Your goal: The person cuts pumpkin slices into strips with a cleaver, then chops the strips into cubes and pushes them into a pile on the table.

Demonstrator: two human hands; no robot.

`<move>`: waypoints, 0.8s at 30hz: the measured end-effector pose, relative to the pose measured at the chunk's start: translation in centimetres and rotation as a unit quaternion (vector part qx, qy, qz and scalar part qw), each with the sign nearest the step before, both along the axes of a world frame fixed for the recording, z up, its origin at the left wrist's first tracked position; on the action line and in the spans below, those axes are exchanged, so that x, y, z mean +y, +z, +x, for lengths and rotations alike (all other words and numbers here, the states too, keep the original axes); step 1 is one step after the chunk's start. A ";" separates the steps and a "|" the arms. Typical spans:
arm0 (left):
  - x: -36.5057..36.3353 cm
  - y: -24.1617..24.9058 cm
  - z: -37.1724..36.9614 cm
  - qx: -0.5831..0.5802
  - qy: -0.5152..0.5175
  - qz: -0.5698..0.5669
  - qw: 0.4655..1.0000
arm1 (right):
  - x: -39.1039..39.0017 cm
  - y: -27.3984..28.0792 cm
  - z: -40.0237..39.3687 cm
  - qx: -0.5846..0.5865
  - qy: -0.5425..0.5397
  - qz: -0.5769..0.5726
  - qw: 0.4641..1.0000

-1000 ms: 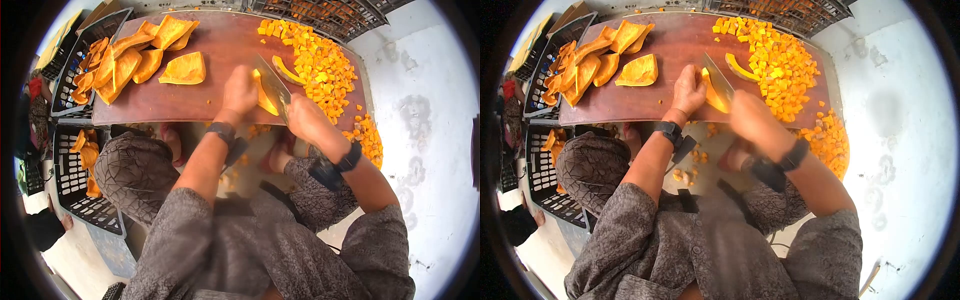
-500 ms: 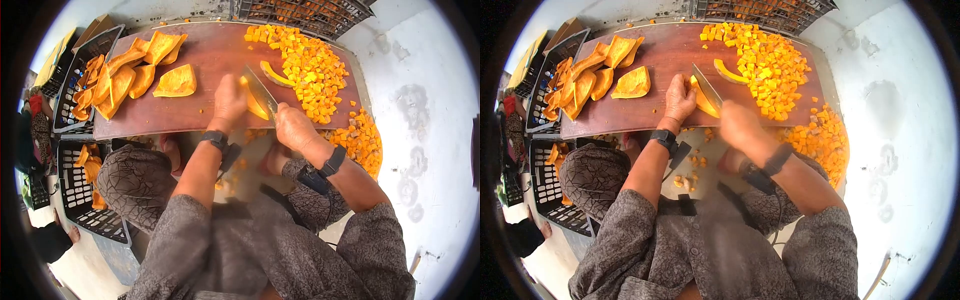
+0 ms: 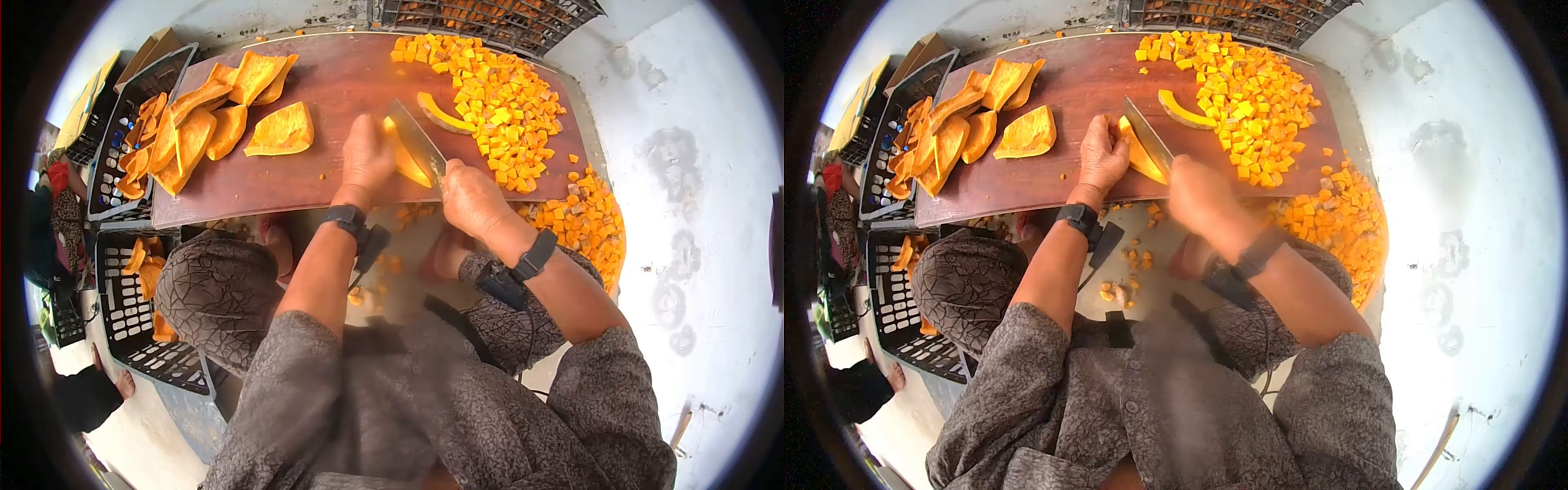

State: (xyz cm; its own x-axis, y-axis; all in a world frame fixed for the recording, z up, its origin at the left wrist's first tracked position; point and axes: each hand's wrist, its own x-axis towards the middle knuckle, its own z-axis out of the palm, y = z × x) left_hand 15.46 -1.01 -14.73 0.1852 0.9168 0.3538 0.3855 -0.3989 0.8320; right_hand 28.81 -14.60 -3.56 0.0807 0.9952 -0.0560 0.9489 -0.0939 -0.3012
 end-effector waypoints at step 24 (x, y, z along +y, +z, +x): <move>0.3 -0.5 0.4 -0.018 0.009 0.017 1.000 | 0.6 -0.3 0.1 0.010 -0.031 -0.022 0.999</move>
State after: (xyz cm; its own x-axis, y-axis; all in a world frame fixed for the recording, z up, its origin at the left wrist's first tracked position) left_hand 15.88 -0.74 -15.26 0.1554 0.9072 0.3910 0.3628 -0.4205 0.8316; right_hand 28.88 -13.96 -3.88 0.1412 0.9848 -0.1016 0.9343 -0.1665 -0.3152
